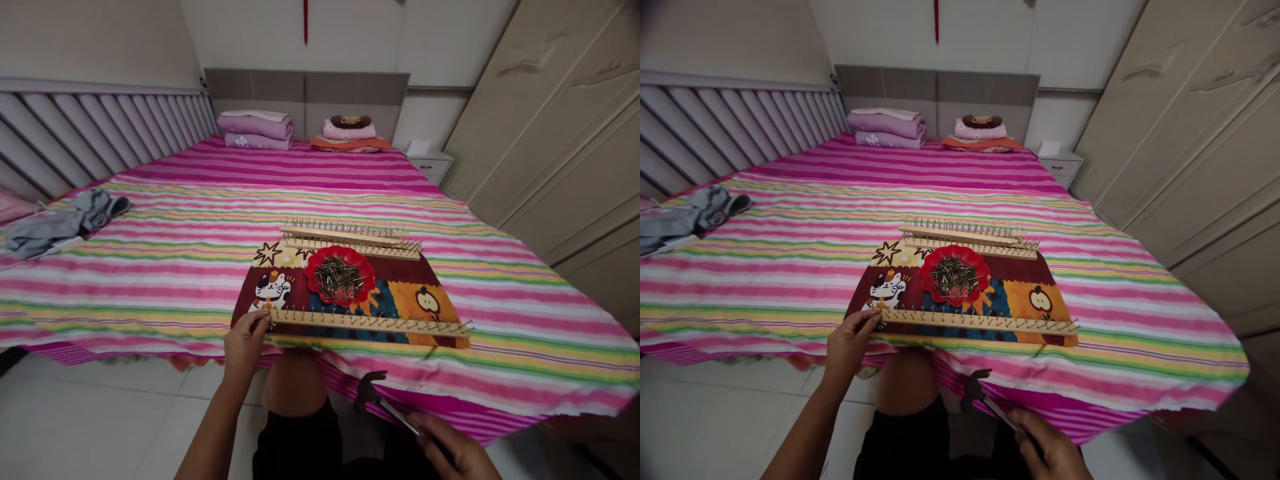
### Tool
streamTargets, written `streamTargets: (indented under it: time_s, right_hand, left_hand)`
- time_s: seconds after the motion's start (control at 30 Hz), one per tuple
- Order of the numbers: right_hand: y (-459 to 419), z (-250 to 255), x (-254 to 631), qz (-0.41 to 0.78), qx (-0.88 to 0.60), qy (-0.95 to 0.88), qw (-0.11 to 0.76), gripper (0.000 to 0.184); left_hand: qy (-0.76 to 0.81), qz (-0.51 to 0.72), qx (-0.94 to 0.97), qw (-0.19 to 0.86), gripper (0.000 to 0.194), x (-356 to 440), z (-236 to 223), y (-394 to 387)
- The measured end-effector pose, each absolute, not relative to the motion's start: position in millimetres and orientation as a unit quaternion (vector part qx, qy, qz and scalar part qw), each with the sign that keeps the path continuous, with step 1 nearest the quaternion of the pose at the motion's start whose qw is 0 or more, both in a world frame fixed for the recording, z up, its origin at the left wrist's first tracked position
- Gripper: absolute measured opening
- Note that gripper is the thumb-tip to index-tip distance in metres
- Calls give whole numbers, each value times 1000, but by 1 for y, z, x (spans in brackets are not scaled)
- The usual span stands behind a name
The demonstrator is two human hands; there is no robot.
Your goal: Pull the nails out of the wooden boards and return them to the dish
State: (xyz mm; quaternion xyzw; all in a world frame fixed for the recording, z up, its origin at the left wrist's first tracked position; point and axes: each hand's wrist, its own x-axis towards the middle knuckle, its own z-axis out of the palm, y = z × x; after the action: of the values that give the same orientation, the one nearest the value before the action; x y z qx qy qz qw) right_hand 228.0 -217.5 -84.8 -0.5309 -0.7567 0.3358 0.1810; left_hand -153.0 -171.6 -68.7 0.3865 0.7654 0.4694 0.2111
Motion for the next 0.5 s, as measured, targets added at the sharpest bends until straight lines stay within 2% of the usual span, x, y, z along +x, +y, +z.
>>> streamTargets:
  time_s: [0.1, 0.3, 0.5]
  right_hand:
    - [-212, -55, 196, 340, -485, -775, 220, 28]
    - [-175, -5, 115, 224, -368, -832, 350, 29]
    - [-148, 2, 57, 121, -337, -889, 286, 34]
  left_hand:
    - [760, 470, 407, 187, 28, -152, -73, -172]
    - [759, 464, 429, 159, 30, -154, -80, -173]
    - [764, 447, 440, 148, 28, -154, -80, -174]
